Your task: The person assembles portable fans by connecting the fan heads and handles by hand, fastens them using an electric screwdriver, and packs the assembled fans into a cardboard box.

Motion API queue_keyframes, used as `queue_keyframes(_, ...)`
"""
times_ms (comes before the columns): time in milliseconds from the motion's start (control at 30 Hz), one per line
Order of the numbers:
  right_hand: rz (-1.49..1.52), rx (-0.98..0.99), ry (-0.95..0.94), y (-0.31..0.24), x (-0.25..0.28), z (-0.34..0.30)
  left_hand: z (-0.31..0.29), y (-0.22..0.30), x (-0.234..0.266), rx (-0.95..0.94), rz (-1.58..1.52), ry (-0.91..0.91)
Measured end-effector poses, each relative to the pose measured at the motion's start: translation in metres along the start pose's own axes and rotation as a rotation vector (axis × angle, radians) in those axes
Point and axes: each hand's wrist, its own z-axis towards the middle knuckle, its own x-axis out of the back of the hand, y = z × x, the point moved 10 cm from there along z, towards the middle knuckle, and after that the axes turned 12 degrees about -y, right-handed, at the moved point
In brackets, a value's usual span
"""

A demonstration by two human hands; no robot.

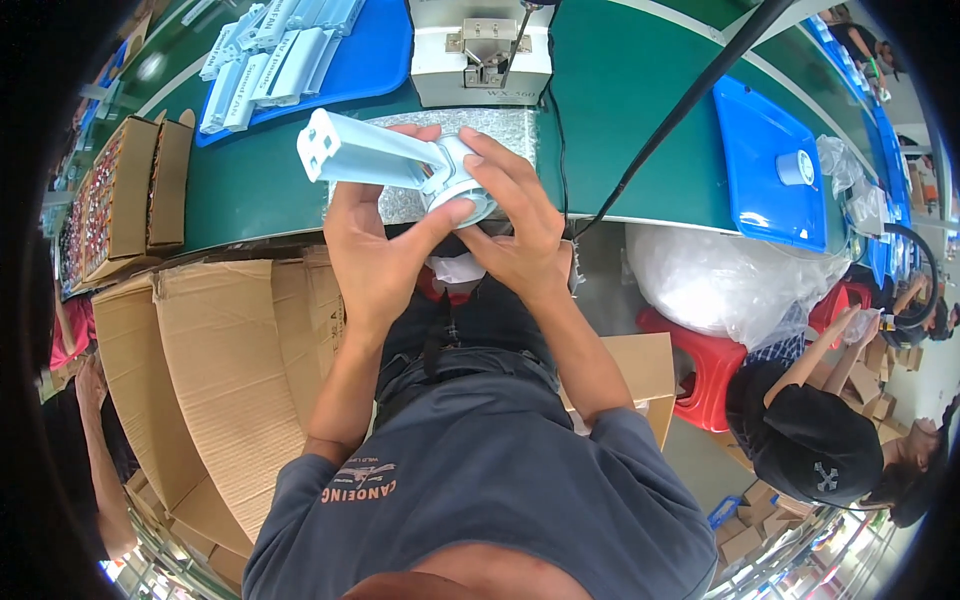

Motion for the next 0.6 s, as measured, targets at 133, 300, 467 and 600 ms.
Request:
queue_keyframes(133, -0.085, -0.003, -0.006, 0.003, -0.002, 0.004, 0.005, -0.020, 0.003, 0.076, -0.137, 0.050)
queue_keyframes(300, -0.135, -0.058, -0.042, 0.008, -0.007, 0.003, 0.012, -0.029, -0.002, 0.080, -0.034, -0.049)
queue_keyframes(467, -0.242, -0.183, -0.221, 0.005, -0.015, 0.018, 0.006, -0.055, 0.004, 0.247, -0.265, 0.077)
queue_keyframes(600, -0.339, -0.227, -0.337, -0.031, 0.001, 0.039, 0.009, -0.055, 0.001, 0.201, -0.137, 0.036)
